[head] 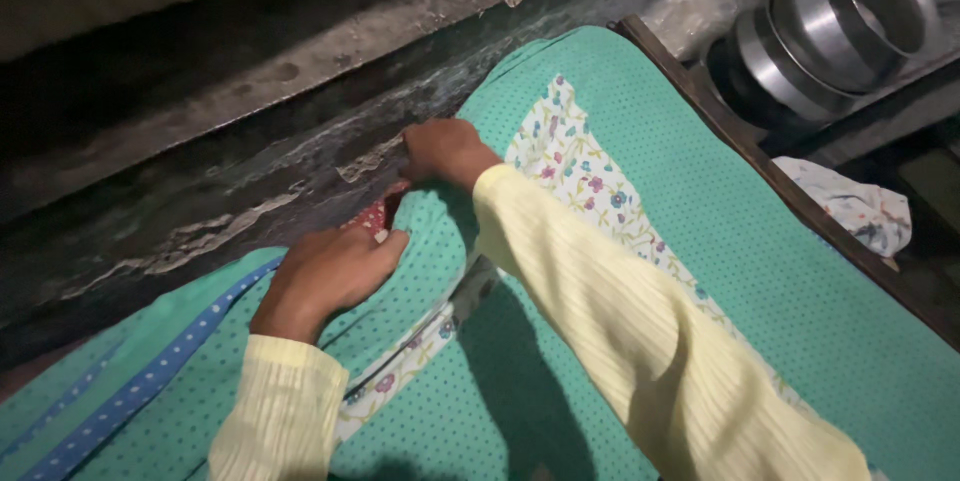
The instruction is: The person folds a large patterned blanket on a bed. They smooth the fabric, fold the edges inward, and repeatedly fold the blanket in half to create a compact stack.
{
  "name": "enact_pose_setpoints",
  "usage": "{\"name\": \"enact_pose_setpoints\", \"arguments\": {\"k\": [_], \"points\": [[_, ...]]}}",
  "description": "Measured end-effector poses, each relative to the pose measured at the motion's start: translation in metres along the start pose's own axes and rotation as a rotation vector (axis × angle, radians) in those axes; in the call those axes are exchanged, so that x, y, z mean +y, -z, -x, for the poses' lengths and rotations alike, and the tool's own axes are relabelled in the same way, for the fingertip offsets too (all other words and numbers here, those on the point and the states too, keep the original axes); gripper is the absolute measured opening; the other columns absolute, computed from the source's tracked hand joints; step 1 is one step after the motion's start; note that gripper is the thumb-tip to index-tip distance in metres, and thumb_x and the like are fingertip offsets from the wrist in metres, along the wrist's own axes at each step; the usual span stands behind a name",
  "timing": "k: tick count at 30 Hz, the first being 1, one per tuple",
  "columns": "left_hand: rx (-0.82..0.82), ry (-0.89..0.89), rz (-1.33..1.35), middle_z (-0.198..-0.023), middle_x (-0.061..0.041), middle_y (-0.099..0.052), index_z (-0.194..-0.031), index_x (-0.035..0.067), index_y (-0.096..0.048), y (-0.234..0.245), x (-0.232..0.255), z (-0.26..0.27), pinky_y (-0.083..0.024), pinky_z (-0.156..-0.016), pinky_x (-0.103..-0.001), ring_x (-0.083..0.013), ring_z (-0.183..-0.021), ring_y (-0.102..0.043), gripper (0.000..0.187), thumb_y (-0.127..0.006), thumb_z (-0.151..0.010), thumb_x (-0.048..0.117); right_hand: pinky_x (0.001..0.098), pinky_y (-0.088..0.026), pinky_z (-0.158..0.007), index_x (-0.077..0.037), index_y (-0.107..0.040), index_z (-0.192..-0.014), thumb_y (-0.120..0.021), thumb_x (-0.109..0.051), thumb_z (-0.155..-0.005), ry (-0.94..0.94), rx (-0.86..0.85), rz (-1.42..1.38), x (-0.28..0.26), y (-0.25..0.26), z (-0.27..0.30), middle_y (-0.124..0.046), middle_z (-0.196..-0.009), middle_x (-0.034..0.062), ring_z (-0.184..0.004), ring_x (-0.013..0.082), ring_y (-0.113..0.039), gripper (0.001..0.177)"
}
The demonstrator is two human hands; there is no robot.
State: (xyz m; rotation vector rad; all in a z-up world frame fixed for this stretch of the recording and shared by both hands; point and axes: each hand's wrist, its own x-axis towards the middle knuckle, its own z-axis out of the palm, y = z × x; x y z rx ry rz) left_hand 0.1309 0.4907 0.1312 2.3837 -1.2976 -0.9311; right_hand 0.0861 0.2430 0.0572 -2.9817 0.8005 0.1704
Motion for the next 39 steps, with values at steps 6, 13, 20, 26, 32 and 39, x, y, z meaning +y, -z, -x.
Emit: {"name": "enact_pose_setpoints", "arguments": {"k": [6,13,20,26,32,39], "points": [[0.013,-0.051,-0.035,-0.108,-0.03,-0.072,-0.102,0.003,-0.08,-0.003,-0.004,-0.004,-0.05,-0.102,-0.051,-0.0477,-0.106,-0.068,0.071,-0.042,-0.092,0.061,0.0482,-0.056,-0.093,-0.01,-0.077,-0.11,-0.067,-0.048,-0.086,-0.228,0.311,-0.23,0.071,0.05,0.017,-0.076,-0.108,0.0184,-0.104,0.037,-0.072,0.045],[0.057,-0.095,-0.074,-0.099,-0.028,-0.071,-0.1,0.003,-0.079,0.001,0.015,0.015,-0.05,-0.096,-0.053,-0.0465,-0.099,-0.069,0.064,-0.05,-0.088,0.059,0.0482,-0.049,-0.098,-0.01,-0.076,-0.114,-0.063,-0.07,-0.082,-0.245,-0.045,0.073,0.119,0.042,-0.017,-0.07,-0.118,0.0205,-0.112,0.0403,-0.066,0.069],[0.041,-0.06,0.005,-0.097,-0.029,-0.071,-0.1,0.004,-0.077,0.004,0.024,0.027,-0.051,-0.092,-0.053,-0.0473,-0.095,-0.069,0.061,-0.05,-0.085,0.057,0.0643,-0.055,-0.075,-0.017,-0.076,-0.11,-0.066,-0.051,-0.082,-0.294,0.015,0.592,0.135,-0.025,-0.103,-0.074,-0.112,0.0131,-0.102,0.0359,-0.071,0.045],[0.011,-0.054,-0.075,-0.095,-0.028,-0.072,-0.09,-0.001,-0.077,0.003,0.023,0.024,-0.052,-0.094,-0.053,-0.0466,-0.094,-0.07,0.067,-0.046,-0.089,0.059,0.0509,-0.059,-0.054,-0.015,-0.082,-0.089,-0.08,-0.026,-0.077,-0.329,-0.01,0.63,0.137,-0.03,-0.126,-0.08,-0.093,0.0057,-0.08,0.0299,-0.078,0.017],[0.032,-0.073,-0.105,-0.095,-0.027,-0.073,-0.089,0.0,-0.078,-0.006,0.025,0.026,-0.051,-0.094,-0.054,-0.0453,-0.095,-0.07,0.067,-0.045,-0.091,0.058,0.0449,-0.049,-0.047,-0.021,-0.081,-0.078,-0.074,-0.018,-0.081,-0.129,0.154,0.703,0.091,-0.026,-0.075,-0.079,-0.081,0.0011,-0.071,0.0249,-0.075,0.008],[0.033,-0.071,-0.139,-0.095,-0.026,-0.073,-0.088,-0.001,-0.078,-0.009,0.031,0.029,-0.051,-0.094,-0.054,-0.045,-0.096,-0.07,0.07,-0.042,-0.092,0.059,0.0473,-0.051,-0.044,-0.022,-0.081,-0.078,-0.072,-0.025,-0.08,-0.139,0.113,0.644,0.068,-0.006,-0.068,-0.076,-0.08,0.0026,-0.072,0.0276,-0.075,0.01]]}}
